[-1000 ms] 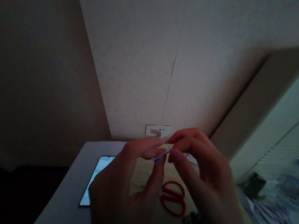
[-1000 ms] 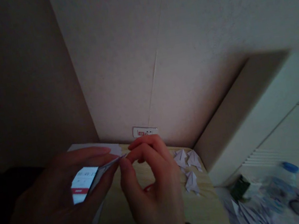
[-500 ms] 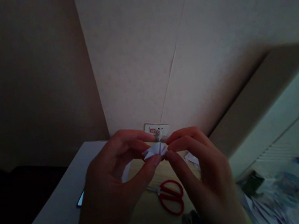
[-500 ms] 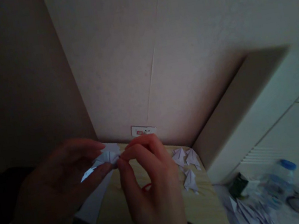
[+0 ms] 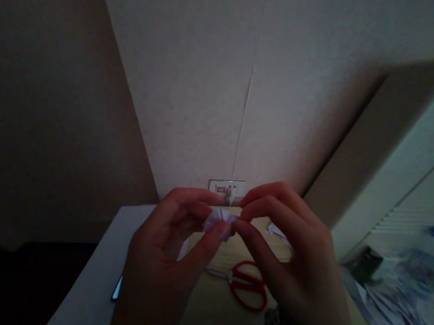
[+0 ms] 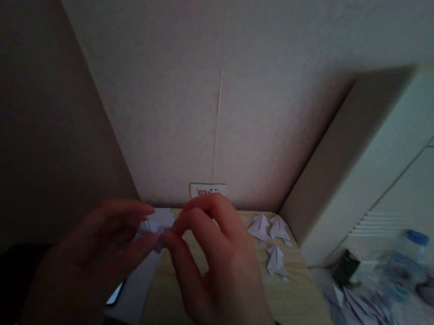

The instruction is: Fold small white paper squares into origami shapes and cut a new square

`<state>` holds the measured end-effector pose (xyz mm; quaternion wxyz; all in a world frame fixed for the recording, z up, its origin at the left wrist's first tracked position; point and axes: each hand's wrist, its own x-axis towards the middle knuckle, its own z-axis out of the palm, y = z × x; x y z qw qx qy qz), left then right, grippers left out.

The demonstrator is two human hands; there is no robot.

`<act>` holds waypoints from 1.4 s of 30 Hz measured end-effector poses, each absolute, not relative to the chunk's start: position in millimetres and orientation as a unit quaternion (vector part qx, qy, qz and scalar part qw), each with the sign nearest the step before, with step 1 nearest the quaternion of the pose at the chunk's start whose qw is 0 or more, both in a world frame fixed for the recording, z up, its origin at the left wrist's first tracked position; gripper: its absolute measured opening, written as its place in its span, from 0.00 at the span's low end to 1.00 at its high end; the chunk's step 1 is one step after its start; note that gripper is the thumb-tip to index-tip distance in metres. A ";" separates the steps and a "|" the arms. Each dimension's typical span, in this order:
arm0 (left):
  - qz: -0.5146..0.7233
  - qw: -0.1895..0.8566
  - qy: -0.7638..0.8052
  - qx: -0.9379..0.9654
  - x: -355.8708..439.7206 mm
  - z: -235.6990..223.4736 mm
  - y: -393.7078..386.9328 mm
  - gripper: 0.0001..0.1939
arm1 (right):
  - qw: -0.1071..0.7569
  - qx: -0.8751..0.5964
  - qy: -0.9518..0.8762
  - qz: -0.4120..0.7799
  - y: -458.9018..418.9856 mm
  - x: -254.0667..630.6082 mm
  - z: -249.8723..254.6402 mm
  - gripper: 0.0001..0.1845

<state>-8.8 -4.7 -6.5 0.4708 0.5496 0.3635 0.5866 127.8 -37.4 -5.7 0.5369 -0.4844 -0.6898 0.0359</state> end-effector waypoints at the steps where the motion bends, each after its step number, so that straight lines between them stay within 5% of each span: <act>1: 0.589 0.468 0.362 0.550 -9.1 -6.6 -5.1 0.07 | 0.547 -0.481 -0.684 0.050 -37.1 128.2 -6.1 0.05; 16: 0.596 0.415 0.376 0.576 -6.6 -5.2 -11.2 0.09 | 0.621 -0.446 -0.627 0.151 -36.0 125.2 -5.9 0.10; 42: 0.584 0.447 0.353 0.578 -7.6 -3.3 -13.7 0.09 | 0.536 -0.472 -0.694 0.088 -36.6 122.3 -4.1 0.12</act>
